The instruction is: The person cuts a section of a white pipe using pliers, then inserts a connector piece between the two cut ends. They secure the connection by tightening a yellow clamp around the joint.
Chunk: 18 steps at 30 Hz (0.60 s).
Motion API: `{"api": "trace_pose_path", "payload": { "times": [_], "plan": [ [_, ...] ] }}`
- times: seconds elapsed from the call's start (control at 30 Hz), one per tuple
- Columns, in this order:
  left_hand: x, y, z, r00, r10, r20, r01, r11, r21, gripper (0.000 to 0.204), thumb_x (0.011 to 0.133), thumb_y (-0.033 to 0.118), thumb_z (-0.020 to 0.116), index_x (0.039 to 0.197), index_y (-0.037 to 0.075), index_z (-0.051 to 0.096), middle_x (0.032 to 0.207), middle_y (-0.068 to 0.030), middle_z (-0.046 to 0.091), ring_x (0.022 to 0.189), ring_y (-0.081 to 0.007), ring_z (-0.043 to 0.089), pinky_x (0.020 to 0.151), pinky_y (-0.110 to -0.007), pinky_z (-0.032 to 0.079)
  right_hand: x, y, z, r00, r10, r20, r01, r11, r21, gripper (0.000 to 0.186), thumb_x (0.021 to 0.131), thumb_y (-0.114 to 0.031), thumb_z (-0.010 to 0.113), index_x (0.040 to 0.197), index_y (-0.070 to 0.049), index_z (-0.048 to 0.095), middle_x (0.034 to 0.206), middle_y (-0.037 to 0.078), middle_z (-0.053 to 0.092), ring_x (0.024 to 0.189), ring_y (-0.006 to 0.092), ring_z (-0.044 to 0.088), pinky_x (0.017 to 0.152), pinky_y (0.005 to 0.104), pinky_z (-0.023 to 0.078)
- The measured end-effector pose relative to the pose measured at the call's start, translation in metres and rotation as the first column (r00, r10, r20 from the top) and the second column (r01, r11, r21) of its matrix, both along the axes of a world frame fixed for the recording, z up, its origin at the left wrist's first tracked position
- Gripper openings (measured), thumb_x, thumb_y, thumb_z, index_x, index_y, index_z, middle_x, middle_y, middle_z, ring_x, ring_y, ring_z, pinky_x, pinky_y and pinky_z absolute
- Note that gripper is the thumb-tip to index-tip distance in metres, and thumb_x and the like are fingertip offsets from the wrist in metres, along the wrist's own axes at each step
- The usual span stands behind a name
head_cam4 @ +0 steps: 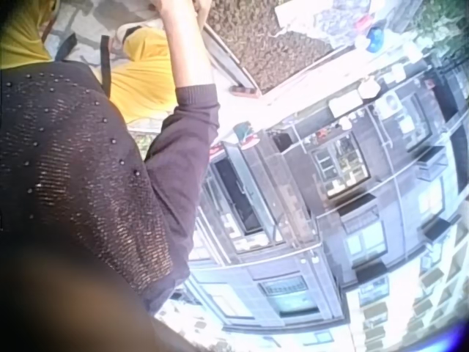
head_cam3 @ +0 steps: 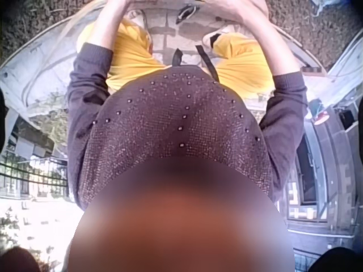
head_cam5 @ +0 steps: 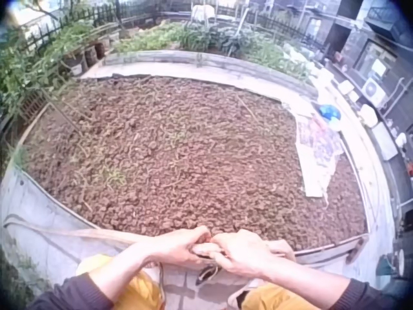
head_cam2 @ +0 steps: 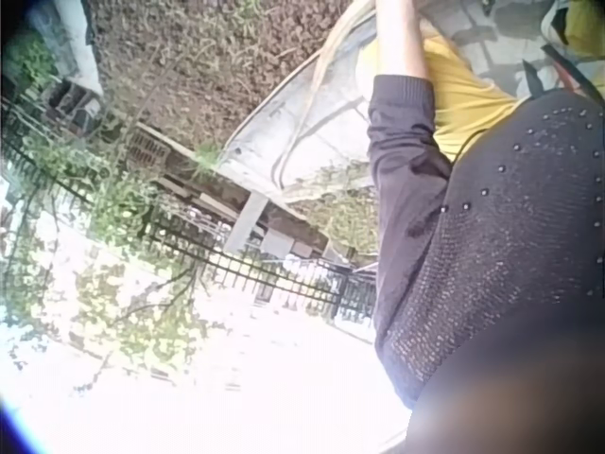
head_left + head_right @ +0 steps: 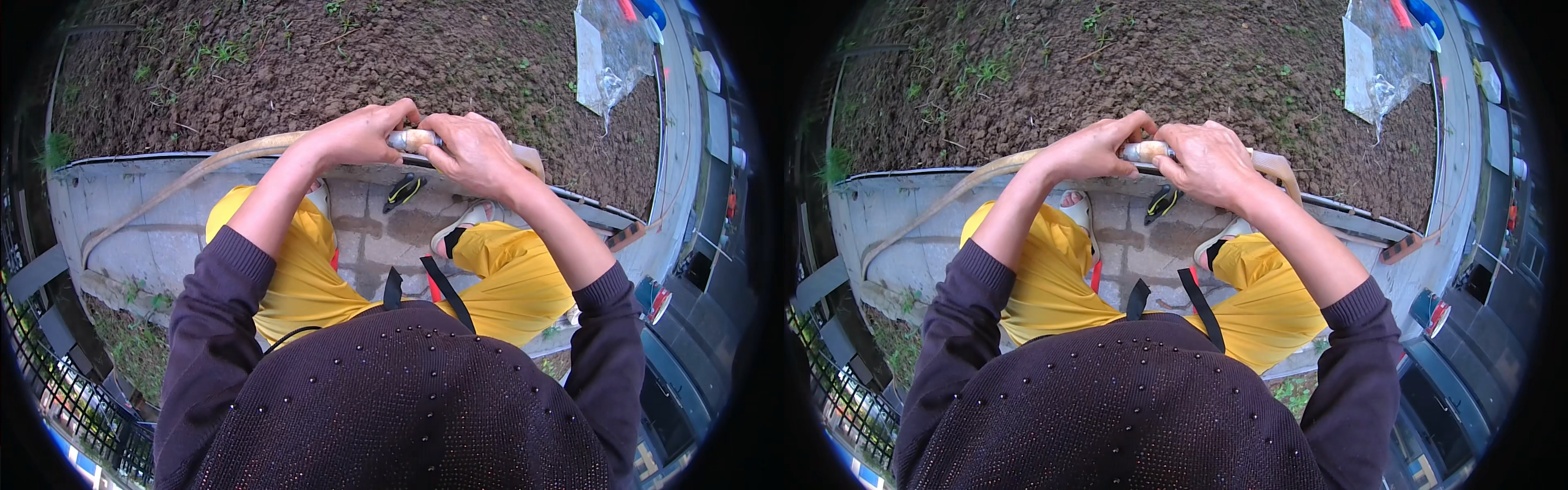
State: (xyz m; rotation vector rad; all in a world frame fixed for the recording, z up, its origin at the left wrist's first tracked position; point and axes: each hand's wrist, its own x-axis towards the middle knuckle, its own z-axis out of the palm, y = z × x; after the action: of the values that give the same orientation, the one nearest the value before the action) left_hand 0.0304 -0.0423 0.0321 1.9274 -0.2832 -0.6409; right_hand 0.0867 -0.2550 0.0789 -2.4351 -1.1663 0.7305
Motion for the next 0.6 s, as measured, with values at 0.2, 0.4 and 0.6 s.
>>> {"api": "trace_pose_path", "payload": {
  "times": [0.2, 0.4, 0.6],
  "plan": [
    [-0.004, 0.018, -0.014, 0.999, -0.032, -0.039, 0.042, 0.964, 0.263, 0.061, 0.075, 0.022, 0.084, 0.126, 0.005, 0.055, 0.099, -0.0165, 0.07, 0.096, -0.0315, 0.067, 0.081, -0.042, 0.051, 0.003, 0.002, 0.0, 1.0, -0.008, -0.01, 0.007, 0.999, -0.045, 0.032, 0.093, -0.034, 0.058, 0.108, -0.007, 0.067, 0.095, 0.017, 0.071, 0.094, 0.0349, 0.067, 0.088, 0.0463, 0.048],
    [-0.005, 0.02, -0.015, 0.995, -0.1, -0.025, 0.103, 0.939, 0.328, 0.044, 0.088, 0.038, 0.073, 0.113, 0.005, 0.058, 0.092, -0.0187, 0.069, 0.092, -0.0385, 0.067, 0.077, -0.048, 0.05, 0.016, -0.001, -0.006, 0.999, 0.03, -0.037, -0.032, 0.997, -0.063, 0.032, 0.093, -0.032, 0.06, 0.112, -0.006, 0.065, 0.096, 0.018, 0.07, 0.093, 0.0371, 0.066, 0.083, 0.0483, 0.051],
    [-0.012, 0.006, -0.012, 0.988, -0.111, 0.109, 0.081, 0.966, 0.244, 0.04, 0.09, 0.038, 0.07, 0.109, 0.007, 0.053, 0.086, -0.0186, 0.066, 0.087, -0.0422, 0.064, 0.071, -0.051, 0.046, 0.008, 0.005, -0.014, 0.994, 0.093, -0.065, -0.094, 0.995, -0.017, 0.033, 0.094, -0.033, 0.058, 0.112, -0.006, 0.065, 0.098, 0.018, 0.07, 0.093, 0.0387, 0.066, 0.081, 0.0501, 0.051]
  ]
}}
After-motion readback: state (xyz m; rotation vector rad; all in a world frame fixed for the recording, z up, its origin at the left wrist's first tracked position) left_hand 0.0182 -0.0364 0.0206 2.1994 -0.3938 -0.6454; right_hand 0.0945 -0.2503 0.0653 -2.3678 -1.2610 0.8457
